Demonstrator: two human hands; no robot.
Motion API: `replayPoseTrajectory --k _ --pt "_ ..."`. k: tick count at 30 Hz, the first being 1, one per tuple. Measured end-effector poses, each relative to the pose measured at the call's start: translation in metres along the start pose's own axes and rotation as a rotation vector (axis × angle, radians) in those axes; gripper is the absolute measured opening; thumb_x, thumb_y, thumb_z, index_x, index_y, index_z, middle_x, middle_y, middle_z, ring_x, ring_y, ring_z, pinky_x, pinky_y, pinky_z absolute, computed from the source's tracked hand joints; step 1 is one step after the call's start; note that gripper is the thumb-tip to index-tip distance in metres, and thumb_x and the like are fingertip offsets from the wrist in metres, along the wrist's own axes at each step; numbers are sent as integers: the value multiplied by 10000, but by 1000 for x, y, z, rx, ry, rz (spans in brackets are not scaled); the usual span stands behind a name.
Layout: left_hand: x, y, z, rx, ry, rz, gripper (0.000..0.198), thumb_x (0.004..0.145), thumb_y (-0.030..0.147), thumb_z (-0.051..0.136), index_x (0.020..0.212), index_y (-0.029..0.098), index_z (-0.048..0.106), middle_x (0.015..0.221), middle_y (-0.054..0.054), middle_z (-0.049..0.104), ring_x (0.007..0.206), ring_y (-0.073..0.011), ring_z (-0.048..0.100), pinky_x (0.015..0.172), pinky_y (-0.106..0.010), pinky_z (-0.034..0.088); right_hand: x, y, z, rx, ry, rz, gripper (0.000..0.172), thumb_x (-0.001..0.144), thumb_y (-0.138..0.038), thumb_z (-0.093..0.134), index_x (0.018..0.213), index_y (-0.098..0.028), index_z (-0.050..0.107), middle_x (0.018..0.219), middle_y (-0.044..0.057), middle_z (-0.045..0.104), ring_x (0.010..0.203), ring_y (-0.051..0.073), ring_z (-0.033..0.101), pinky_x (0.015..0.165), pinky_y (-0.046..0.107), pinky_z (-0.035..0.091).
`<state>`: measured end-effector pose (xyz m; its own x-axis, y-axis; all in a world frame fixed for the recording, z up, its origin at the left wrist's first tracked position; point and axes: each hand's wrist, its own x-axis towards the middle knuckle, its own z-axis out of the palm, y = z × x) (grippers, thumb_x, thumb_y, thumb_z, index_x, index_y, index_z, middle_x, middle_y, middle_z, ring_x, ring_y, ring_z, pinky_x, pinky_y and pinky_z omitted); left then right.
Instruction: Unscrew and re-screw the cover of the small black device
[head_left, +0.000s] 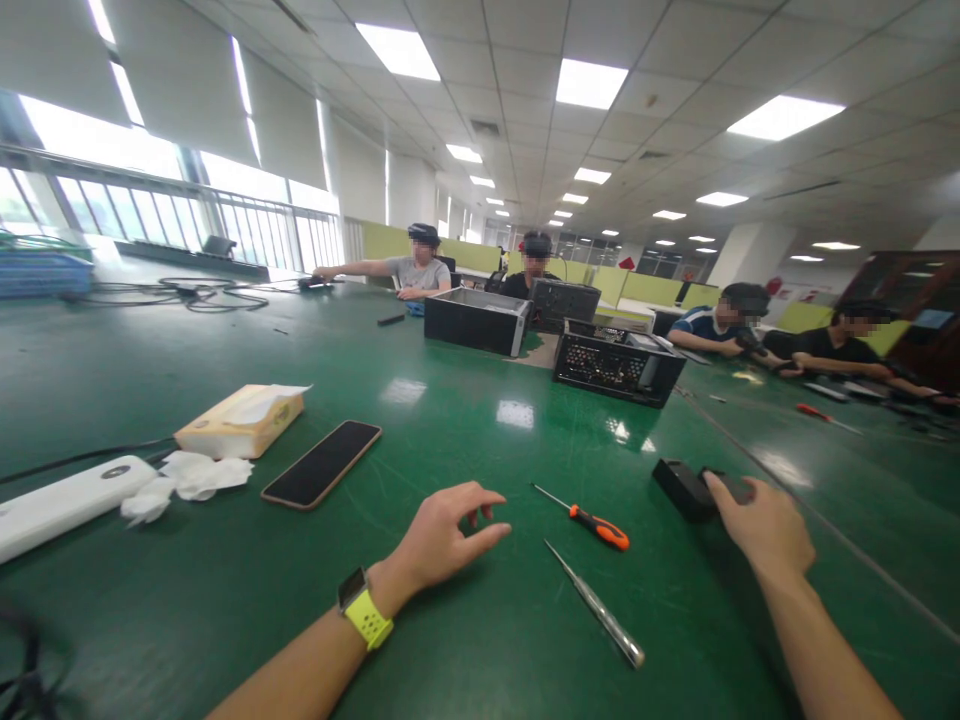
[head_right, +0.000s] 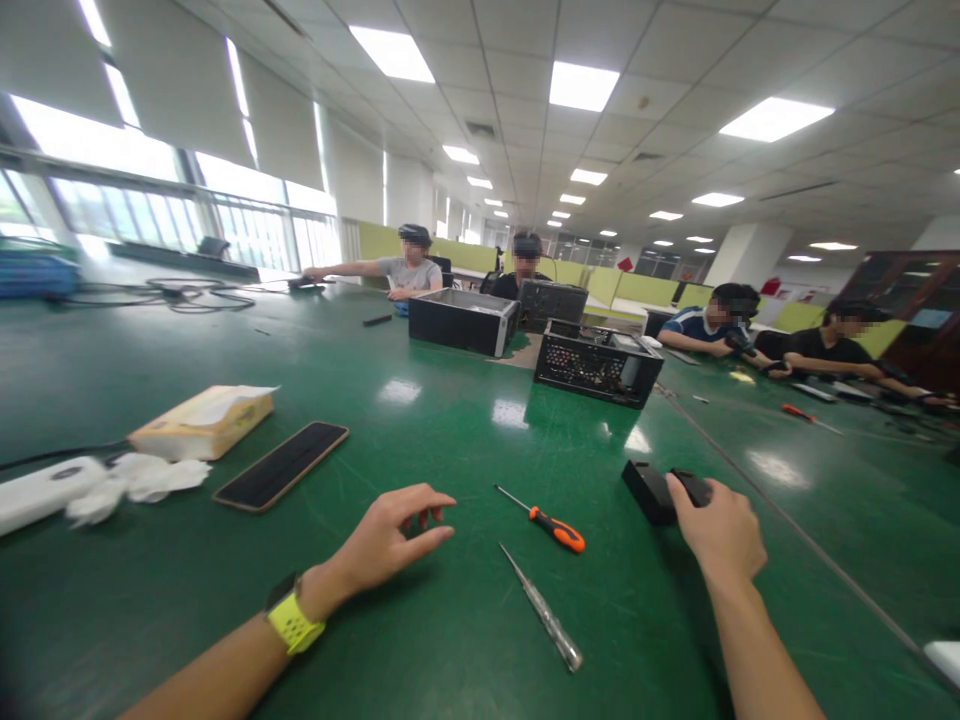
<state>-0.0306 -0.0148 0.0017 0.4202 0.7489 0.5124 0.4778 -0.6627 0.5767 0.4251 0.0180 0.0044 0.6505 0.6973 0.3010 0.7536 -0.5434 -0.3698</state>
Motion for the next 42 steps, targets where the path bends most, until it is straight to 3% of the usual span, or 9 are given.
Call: replayPoseTrajectory --k 3,6,11,15,20,24,30,35,42 --pt "0 1 1 -4 9 5 263 892 357 646 1080 178 688 841 -24 668 683 -148 578 658 -260 462 7 20 -4 12 54 65 849 758 -687 519 1339 -70 574 1287 333 561 1162 527 538 816 619 493" --pt "0 1 2 -1 17 8 261 898 356 641 1085 179 685 832 -20 664 678 -147 578 655 -260 462 12 33 -5 77 27 119 668 694 -615 626 1120 -111 723 1054 287 695 983 496 645 724 561 531" --pt "0 1 2 -7 31 15 255 897 343 647 1092 181 678 834 -17 660 671 -148 577 662 -266 475 7 15 -17 255 130 89 712 701 -647 586 1135 -94 695 928 251 726 966 477 653 778 566 509" --pt "0 3 1 -24 51 49 423 868 349 695 1253 200 602 1025 -56 654 874 -194 610 801 -309 506 -45 -36 -23 484 -34 -203 684 705 -640 613 1175 -145 663 853 100 752 816 305 715 727 371 563" --pt "0 7 0 15 -42 96 829 707 499 826 1405 221 477 1285 -117 564 1156 -293 523 1008 -441 425 -145 -103 -24 618 -584 -924 349 762 -382 705 1046 -180 695 967 77 714 792 223 664 680 310 533" --pt "1 9 2 68 -190 95 537 705 488 830 1143 211 687 1070 -86 673 990 -276 591 886 -405 455 -171 -119 -28 564 -689 -1057 373 710 -336 784 1046 -193 707 938 62 710 817 225 646 739 328 515" --pt "1 10 4 60 -204 97 426 734 437 816 1070 197 714 1017 -69 701 934 -254 612 842 -370 453 -126 -96 -25 574 -439 -919 331 861 -430 630 1099 -210 693 989 87 688 944 263 612 849 392 478" --pt "1 10 3 58 -199 107 395 759 421 797 1062 177 723 1004 -73 698 920 -246 615 823 -362 474 -99 -76 -6 529 -593 -751 240 692 -384 770 854 -208 757 825 48 692 771 237 609 737 357 479" --pt "1 8 3 72 -174 131 391 774 466 780 1035 178 736 974 -76 695 897 -236 614 785 -328 502 -88 -67 -15 915 -574 -586 386 875 -507 574 994 -158 686 615 -12 571 532 159 540 521 294 466"
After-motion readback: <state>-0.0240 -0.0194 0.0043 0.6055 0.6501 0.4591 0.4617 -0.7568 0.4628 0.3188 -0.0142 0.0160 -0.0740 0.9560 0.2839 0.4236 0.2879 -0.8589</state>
